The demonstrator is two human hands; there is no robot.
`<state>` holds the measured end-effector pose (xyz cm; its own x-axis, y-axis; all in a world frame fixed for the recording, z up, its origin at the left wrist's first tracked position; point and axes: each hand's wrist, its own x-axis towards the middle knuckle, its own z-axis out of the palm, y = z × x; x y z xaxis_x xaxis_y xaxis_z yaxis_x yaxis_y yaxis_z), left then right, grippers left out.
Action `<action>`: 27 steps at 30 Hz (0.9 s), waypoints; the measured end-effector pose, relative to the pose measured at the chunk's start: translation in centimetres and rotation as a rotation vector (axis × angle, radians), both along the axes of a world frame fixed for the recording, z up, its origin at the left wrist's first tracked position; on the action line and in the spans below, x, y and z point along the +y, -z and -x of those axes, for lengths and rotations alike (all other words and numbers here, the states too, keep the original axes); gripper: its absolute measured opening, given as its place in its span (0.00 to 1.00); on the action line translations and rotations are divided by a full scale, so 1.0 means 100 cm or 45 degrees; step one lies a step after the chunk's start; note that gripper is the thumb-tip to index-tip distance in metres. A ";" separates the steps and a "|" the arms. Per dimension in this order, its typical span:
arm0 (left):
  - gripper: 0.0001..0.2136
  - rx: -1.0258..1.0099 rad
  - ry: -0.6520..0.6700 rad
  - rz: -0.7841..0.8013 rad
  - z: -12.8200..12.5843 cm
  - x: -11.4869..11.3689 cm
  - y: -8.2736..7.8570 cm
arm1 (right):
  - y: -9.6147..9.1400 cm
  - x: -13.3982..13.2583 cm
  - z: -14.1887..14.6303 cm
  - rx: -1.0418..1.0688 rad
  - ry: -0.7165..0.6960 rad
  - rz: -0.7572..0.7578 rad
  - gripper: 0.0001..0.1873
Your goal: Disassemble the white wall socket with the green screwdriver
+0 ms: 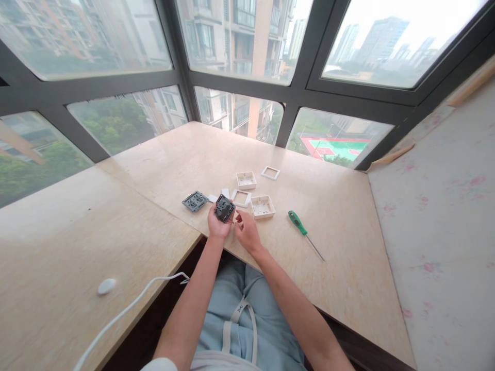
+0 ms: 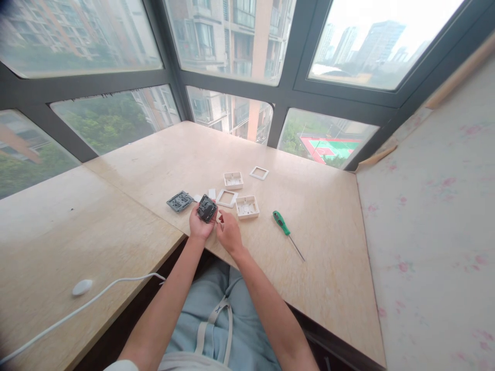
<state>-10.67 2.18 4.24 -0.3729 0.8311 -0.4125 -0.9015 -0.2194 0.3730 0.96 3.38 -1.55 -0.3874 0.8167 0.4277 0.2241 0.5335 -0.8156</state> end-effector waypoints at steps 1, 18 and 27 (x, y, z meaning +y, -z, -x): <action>0.18 -0.002 0.000 -0.014 0.000 -0.001 0.001 | -0.001 -0.001 0.000 -0.021 -0.013 -0.009 0.26; 0.18 0.333 0.026 -0.317 0.013 -0.039 -0.012 | -0.014 -0.004 -0.031 0.100 0.015 0.005 0.22; 0.27 1.973 -0.114 0.243 0.028 -0.055 0.007 | -0.043 -0.002 -0.053 0.189 0.053 0.039 0.18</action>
<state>-13.47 -3.30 3.54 -0.5615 0.7659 0.3133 0.3862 -0.0924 0.9178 6.24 3.19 2.74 -0.2875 0.8443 0.4522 0.1215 0.5004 -0.8572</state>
